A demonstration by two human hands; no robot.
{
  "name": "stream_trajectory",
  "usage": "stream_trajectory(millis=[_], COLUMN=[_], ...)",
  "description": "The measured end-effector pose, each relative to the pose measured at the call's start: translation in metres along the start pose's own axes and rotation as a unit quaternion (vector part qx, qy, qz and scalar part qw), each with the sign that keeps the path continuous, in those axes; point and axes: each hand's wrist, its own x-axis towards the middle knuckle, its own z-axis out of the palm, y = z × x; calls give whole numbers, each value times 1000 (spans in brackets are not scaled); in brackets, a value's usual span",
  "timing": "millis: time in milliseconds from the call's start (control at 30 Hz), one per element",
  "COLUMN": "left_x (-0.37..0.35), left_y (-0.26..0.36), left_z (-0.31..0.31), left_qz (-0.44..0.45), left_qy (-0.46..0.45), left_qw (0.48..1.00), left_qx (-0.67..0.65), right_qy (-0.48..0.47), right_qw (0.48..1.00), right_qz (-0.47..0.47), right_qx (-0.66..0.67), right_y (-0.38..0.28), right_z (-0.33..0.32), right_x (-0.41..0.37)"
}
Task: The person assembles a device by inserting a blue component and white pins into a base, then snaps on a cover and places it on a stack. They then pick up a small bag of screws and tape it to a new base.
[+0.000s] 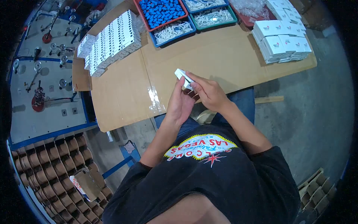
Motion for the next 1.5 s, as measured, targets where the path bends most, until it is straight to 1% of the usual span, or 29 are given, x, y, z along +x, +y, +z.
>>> stream_trajectory(millis=[33, 100, 167, 233, 267, 300, 333, 400, 433, 600, 733, 800, 833, 867, 900, 933, 967, 1000, 1033, 1067, 1133, 1200, 1267, 1300, 1333, 1367, 1400, 1467, 1500], left_x=[0, 0, 3, 7, 7, 5, 4, 3, 3, 2, 1, 0, 0, 1, 2, 4, 4, 3, 1, 0, -4, -3, -5, -5, -5, -5, -5, -5, -7], left_y=[0, 0, -4, -7, -8, -4, -1, 1, 2, 5, 4, 5, 6, 4, 3, 3, 0, 0, -2, -2, -1, 1, 4, 7, 12, 15, 16, 15, 15], left_z=[2, 1, -4, -11, -14, -11, -9, -8, -7, -5, -4, -2, -1, -4, -9, -12, -14, -9, -3, 3, 15, 13, 11, 8, 1, -3, 0, 13, 20], left_qz=[2, 1, -1, -35, -35, -55, -75, -90, -104, -116, -132, -131, -130, -130, -101, -71, -70, -1, 67, 66, 190, 204, 222, 221, 114, 3, 5, -30, -34], left_qy=[5, 1, -3, 2, 2, 7, 12, 27, 42, 60, 67, 71, 74, 73, 38, 2, 3, 4, 6, 6, -47, -56, -77, -77, -93, -104, -101, -70, -44], left_qw=[1000, 1000, 1000, 999, 999, 998, 997, 995, 992, 989, 985, 985, 986, 986, 993, 997, 998, 997, 985, 985, 956, 949, 934, 934, 982, 994, 994, 997, 998], left_qx=[0, -1, -3, -11, -11, -17, -23, -38, -54, -72, -88, -82, -75, -75, -41, -6, -6, 78, 161, 161, 217, 235, 268, 269, 115, -43, -44, 0, 12], right_qy=[0, 15, 7, -3, 3, 10, 11, 12, 13, -14, 6, -22, -22, -9, 4, 4, 27, 51, 47, 48, 19, 24, 34, 35, 43, 49, 47, -3, -4], right_qw=[1000, 999, 999, 999, 998, 997, 997, 999, 999, 999, 999, 996, 996, 995, 992, 992, 989, 985, 987, 987, 987, 988, 993, 993, 996, 995, 995, 981, 966], right_qz=[0, -35, -16, 3, -17, -37, -36, 1, 0, 51, 20, 80, 79, 59, 38, 38, 46, 55, 53, 54, 11, 10, -33, -33, -59, -84, -84, -154, -202], right_qx=[0, -15, -32, -48, -54, -61, -61, -37, -37, 9, -26, 37, 36, 78, 119, 119, 137, 154, 147, 147, 162, 149, 107, 107, 46, -14, -12, -114, -160], right_y=[1, 5, 1, 2, 6, 8, 8, 5, 5, -1, 6, 2, 13, 32, 33, 31, 28, 24, 24, 20, 1, 1, -2, -5, -9, -12, -11, -11, -11], right_z=[0, 0, -6, -9, -9, -10, -11, -10, -11, -11, -10, -12, -13, -13, -12, -14, -17, -18, -19, -20, -19, -17, -18, -19, -20, -19, -17, -16, -15], right_x=[0, 0, 1, 3, 5, 6, 7, 9, 9, 10, 9, 10, 10, 12, 15, 15, 14, 15, 15, 14, 13, 13, 12, 12, 10, 10, 9, 9, 10])
